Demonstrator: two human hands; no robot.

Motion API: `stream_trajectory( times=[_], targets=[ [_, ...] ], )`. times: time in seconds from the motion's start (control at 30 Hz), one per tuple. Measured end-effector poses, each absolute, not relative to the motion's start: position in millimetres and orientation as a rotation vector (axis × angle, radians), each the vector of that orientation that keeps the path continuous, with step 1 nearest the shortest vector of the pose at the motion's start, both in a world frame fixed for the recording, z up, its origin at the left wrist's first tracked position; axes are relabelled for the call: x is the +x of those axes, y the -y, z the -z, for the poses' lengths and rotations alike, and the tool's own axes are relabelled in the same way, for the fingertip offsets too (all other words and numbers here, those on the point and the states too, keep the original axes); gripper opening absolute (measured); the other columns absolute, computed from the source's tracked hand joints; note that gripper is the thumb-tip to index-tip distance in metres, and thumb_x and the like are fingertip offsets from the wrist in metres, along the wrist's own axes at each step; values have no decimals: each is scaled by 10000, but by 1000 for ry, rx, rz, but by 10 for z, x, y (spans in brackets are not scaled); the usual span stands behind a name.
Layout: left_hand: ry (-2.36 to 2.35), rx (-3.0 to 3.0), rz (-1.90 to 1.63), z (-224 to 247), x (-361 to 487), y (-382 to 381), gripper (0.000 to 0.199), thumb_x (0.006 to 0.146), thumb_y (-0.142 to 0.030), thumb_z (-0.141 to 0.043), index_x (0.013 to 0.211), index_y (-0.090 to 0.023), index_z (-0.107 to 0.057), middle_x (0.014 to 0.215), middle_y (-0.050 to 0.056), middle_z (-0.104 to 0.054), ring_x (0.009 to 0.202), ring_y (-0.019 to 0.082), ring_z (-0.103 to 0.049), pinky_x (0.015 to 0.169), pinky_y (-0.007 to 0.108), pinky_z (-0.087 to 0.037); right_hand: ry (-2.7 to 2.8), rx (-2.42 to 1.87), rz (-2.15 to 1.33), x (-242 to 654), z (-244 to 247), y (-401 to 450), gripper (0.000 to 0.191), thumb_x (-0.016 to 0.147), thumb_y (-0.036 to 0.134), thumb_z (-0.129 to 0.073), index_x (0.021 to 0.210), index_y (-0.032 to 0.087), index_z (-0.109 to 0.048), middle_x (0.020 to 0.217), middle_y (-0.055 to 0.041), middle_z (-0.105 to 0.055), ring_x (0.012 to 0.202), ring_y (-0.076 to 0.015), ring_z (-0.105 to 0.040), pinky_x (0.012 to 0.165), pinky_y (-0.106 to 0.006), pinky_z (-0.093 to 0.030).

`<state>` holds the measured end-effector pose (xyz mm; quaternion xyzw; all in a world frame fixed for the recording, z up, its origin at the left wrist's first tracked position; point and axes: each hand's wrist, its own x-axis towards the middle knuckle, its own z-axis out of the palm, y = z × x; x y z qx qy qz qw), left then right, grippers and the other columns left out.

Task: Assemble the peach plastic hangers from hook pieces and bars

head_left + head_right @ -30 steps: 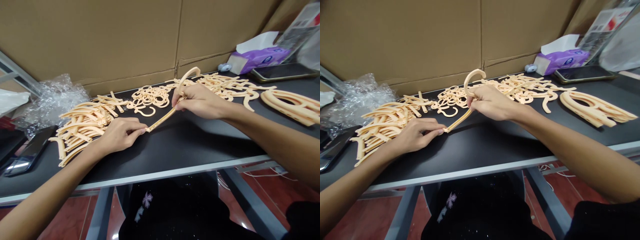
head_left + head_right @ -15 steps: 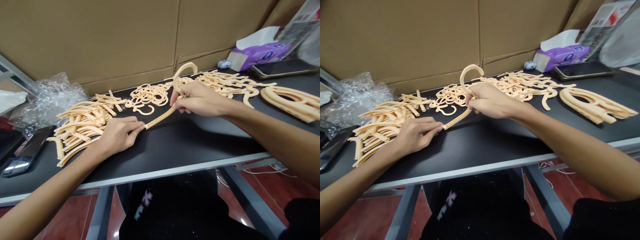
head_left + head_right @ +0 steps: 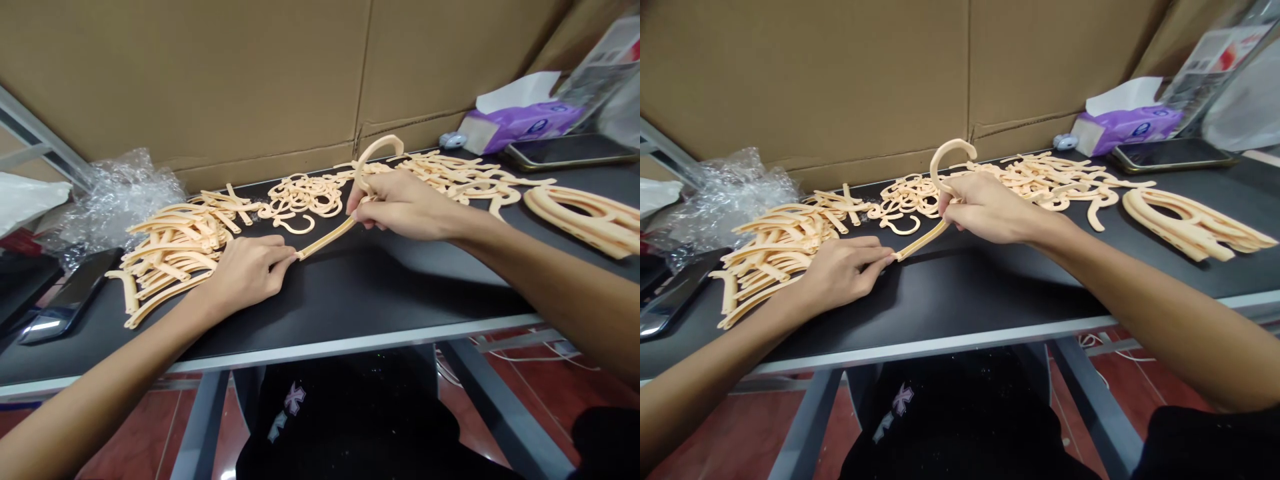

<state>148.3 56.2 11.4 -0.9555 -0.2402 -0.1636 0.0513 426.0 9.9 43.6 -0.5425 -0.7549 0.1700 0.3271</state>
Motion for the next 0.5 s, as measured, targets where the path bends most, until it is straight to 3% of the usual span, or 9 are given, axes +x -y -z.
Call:
stream_trajectory(
  times=[0.17,0.5],
  targets=[
    [770,-2947,467,-151,1507,-572,305,985,-242,-524,888,-204,-811,727,25,-687,625,150,-609,548,287,-321,2042,-1389,-294,4244,-463,-84,108,789,195,-586,792,201,-693,718,-8,-650,803,-207,-611,737,-310,-371],
    [697,-2866,460,-138,1484,-539,326,1013,-251,-487,1020,-199,-809,763,41,-711,627,155,-627,535,290,-308,1964,-1396,-479,4258,-452,-90,74,793,188,-611,794,206,-683,641,21,-623,668,-171,-572,665,-308,-351]
  ],
)
